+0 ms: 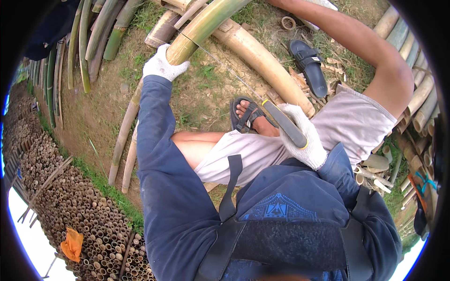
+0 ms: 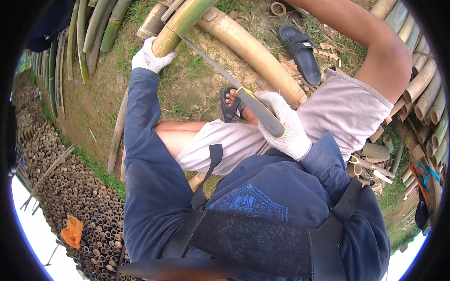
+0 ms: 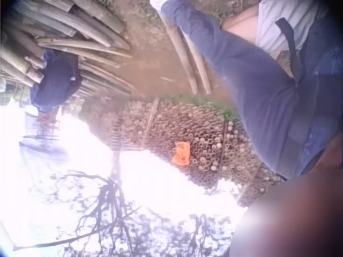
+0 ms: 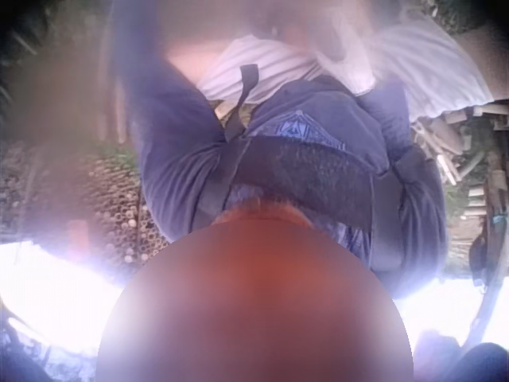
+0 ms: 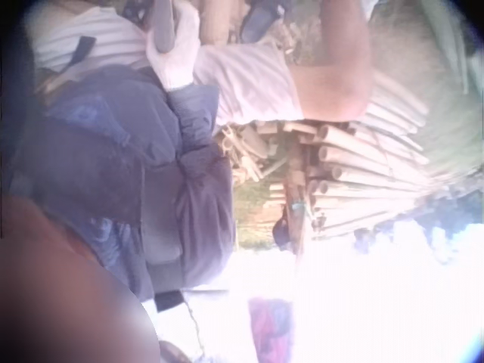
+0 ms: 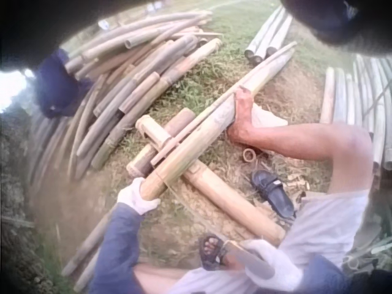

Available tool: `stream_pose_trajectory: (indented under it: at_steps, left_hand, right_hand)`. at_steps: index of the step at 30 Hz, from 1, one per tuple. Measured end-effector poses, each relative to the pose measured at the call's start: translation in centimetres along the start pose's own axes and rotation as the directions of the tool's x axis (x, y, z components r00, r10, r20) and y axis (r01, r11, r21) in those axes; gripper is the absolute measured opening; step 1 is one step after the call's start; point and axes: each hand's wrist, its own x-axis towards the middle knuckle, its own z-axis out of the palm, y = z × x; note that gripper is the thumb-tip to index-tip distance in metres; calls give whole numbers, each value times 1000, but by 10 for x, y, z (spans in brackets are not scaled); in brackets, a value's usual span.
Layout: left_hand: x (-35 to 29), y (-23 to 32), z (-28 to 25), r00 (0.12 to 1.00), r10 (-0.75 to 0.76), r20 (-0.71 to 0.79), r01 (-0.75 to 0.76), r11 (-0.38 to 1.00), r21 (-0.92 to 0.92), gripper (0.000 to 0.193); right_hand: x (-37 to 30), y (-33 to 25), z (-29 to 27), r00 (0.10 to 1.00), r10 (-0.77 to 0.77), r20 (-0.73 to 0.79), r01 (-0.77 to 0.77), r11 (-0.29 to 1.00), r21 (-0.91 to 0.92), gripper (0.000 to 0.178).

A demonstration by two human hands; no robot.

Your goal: The person repeatedly cuts bamboo poles into shorter sections using a hand saw. They position each pole on a makeshift sawhorse, saw through it, and then move the cut pieces aside before selecting the next pole.

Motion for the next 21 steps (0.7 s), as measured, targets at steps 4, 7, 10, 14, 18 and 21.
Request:
stream_pose_trajectory:
  at_steps: [4, 7, 10, 14, 18, 21]
  left_hand:
    - [-4, 9, -3, 999, -39, 12, 39, 999, 20, 96]
    - [-7, 16, -9, 998, -59, 21, 58, 997, 48, 95]
    - [-5, 14, -10, 999, -35, 15, 34, 999, 42, 94]
    - [-1, 0, -1, 1000, 4, -3, -4, 1000, -27, 98]
    - [1, -3, 4, 999, 12, -35, -12, 1000, 0, 97]
    - [-5, 2, 0, 1000, -13, 9, 13, 1000, -13, 98]
  right_hand:
    - [136, 11, 73, 997, 35, 68, -34, 999, -13, 51]
    - [163, 17, 106, 985, -147, -95, 152, 987, 51, 50]
    - [101, 21, 74, 998, 34, 54, -37, 998, 46, 51]
    - [-22, 25, 1, 999, -29, 14, 28, 996, 80, 51]
    - [2, 34, 22, 999, -32, 24, 31, 999, 41, 52]
    - [100, 33, 71, 998, -56, 16, 54, 991, 125, 51]
